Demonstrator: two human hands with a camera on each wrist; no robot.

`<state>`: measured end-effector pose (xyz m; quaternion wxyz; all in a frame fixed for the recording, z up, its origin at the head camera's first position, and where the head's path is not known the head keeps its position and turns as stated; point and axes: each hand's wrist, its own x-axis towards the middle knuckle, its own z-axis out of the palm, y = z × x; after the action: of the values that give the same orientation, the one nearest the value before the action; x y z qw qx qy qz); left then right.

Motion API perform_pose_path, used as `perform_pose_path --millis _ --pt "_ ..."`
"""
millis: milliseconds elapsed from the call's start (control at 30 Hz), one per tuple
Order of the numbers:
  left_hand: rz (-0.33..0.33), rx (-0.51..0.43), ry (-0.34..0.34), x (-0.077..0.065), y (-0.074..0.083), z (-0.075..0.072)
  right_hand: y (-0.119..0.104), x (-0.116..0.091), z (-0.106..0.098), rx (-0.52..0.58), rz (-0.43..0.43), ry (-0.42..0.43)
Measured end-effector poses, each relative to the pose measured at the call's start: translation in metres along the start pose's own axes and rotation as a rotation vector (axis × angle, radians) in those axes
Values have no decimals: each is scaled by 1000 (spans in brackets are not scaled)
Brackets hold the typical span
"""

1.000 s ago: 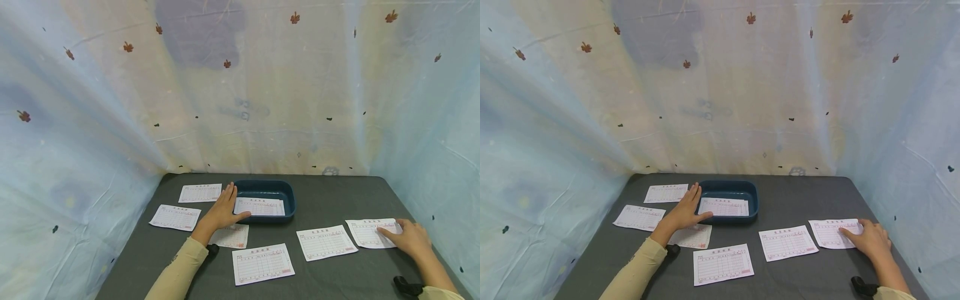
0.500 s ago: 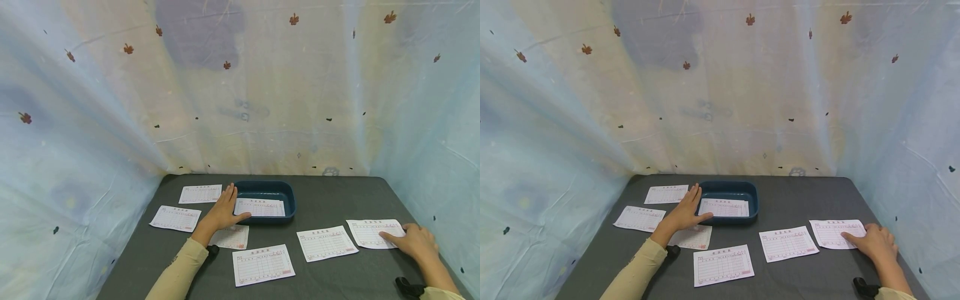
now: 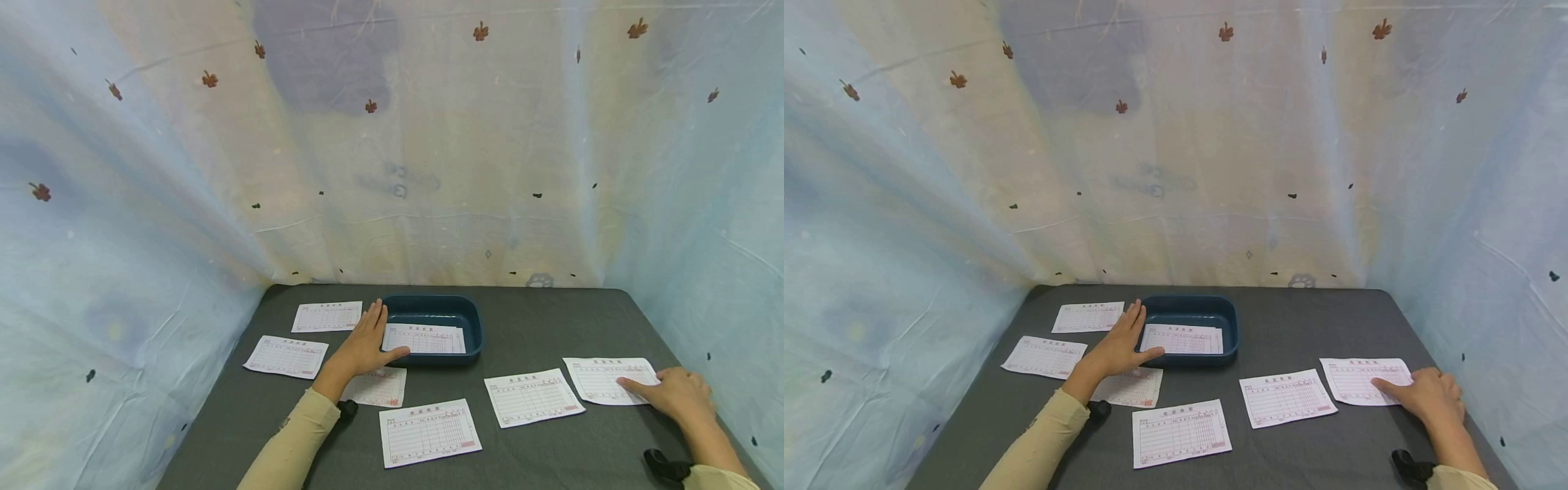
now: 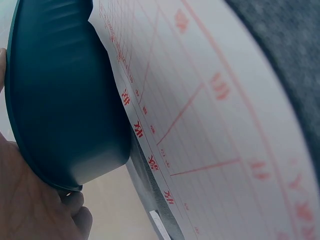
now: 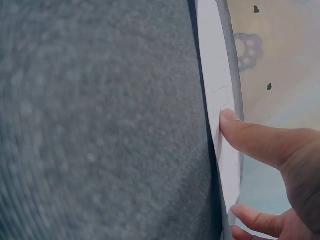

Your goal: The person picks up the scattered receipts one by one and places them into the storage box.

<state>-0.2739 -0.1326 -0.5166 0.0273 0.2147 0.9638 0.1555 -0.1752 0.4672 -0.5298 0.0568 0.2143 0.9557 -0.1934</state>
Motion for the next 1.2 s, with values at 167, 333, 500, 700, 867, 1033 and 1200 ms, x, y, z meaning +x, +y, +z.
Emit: perform_pose_path --millis 167,333,500,700,867,1033,1200 --pt "6 -7 6 0 -1 0 -5 1 4 41 17 37" --pt "7 -13 -1 -1 -1 1 -7 -1 6 102 58 62" --pt "-1 -6 -11 0 -2 2 -7 -2 8 139 111 59" --pt "0 3 -9 1 -3 3 -5 3 6 116 90 43" --pt "4 8 -16 1 -2 1 -5 2 5 93 60 50" --pt "7 16 -13 1 -2 1 -5 0 5 148 56 82" --pt "-6 24 -24 1 -2 1 -5 -1 2 200 33 146"
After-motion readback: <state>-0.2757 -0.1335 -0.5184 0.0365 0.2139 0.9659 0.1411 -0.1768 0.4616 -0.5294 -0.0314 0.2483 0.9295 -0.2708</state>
